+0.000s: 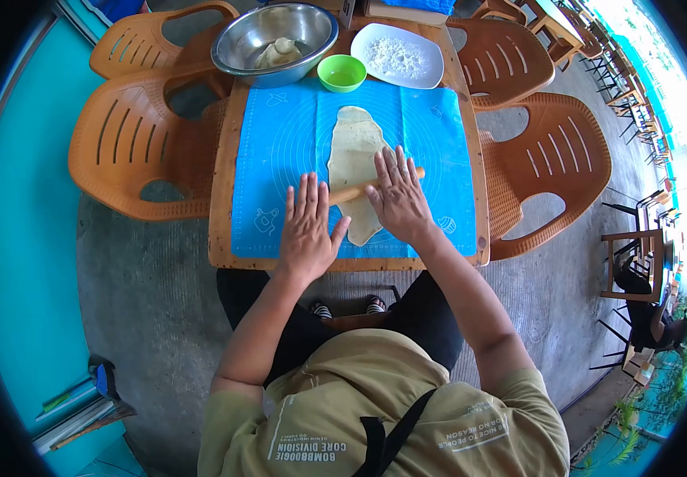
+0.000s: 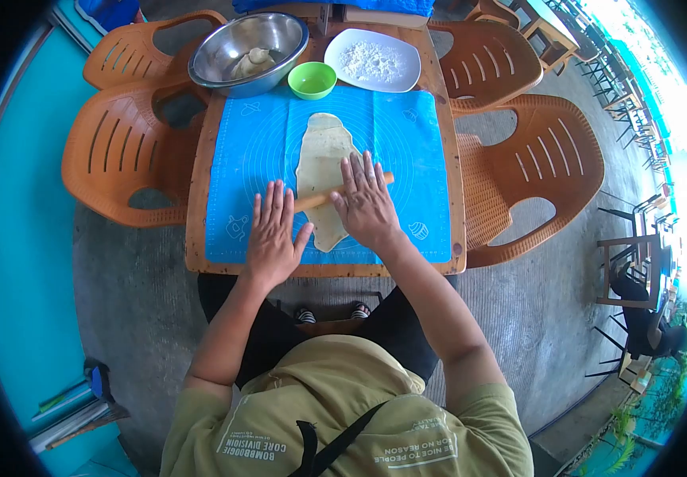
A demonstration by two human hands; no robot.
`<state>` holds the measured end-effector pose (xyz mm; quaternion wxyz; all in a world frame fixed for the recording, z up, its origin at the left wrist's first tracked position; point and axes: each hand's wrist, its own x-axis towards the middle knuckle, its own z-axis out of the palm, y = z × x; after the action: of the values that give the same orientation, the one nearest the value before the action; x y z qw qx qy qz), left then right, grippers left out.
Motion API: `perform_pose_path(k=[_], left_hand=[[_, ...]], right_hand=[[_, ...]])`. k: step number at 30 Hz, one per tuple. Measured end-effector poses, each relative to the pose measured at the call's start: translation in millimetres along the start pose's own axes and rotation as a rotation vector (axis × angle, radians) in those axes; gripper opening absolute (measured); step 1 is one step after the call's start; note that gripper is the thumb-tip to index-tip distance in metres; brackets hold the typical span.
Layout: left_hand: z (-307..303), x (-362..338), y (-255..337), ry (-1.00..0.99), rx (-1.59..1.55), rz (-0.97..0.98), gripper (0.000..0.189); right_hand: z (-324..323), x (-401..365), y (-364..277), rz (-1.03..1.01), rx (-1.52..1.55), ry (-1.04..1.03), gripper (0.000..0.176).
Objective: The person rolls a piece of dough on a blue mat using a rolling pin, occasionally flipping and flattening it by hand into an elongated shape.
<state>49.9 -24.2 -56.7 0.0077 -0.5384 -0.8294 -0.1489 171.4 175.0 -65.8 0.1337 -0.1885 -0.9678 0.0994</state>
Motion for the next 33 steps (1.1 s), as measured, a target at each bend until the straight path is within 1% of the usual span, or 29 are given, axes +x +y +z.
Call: perform_pose_path(k=[1,5,11,13,14,16,18,20,21,23,24,26,28,30,32,33], left_hand=[[1,8,-5,0.008,0.027,-0.015,0.076],[7,41,-23,-0.085,0.121,-0.101,0.077],[7,82,-44,-0.070,0.168,-0.151,0.072],[8,95,-51,-0.063,0.151,-0.163,0.072],[12,100,-56,-0.014,0.158,-0.154,0.073],[14,111,-61,-0.025,0.165,-0.164,0.073],[17,117,-64,-0.033,0.166,-0.189,0.074],[18,122,-69,-0.042,0.167,-0.170,0.076],[18,124,-71,-0.037,0.167,-0.176,0.076],[22,126,-73,-0.032,0.132,-0.178,0.078],[23,129,-74,-0.033,0.126,-0.180,0.078],[25,131,-75,-0.046,0.130,-0.203,0.078],[24,132,-73,-0.048,0.131,-0.220,0.079],[21,132,-71,-0.044,0.140,-0.237,0.080],[17,133,-66,0.027,0.139,-0.302,0.077],[15,131,-64,0.036,0.136,-0.301,0.077]], right_hand=[[4,10,2,-0.010,0.007,0.033,0.070],[13,48,7,0.010,-0.001,0.014,0.069],[31,93,15,0.064,-0.020,0.064,0.071],[35,105,18,0.102,0.010,0.046,0.071],[38,111,19,0.109,0.027,0.056,0.071],[33,116,18,0.118,0.077,0.079,0.070],[29,116,14,0.114,0.125,0.093,0.069],[25,105,9,0.095,0.021,0.191,0.065],[21,96,4,0.088,0.020,0.192,0.065],[10,64,-11,0.026,0.059,0.180,0.062],[4,51,-19,0.031,0.063,0.147,0.061],[13,36,-18,0.043,0.060,0.109,0.061],[15,33,-15,0.042,0.026,0.053,0.061],[16,41,-11,0.023,0.009,0.041,0.062],[15,49,-7,0.008,-0.014,0.036,0.063],[14,53,-7,0.009,-0.012,0.011,0.065]])
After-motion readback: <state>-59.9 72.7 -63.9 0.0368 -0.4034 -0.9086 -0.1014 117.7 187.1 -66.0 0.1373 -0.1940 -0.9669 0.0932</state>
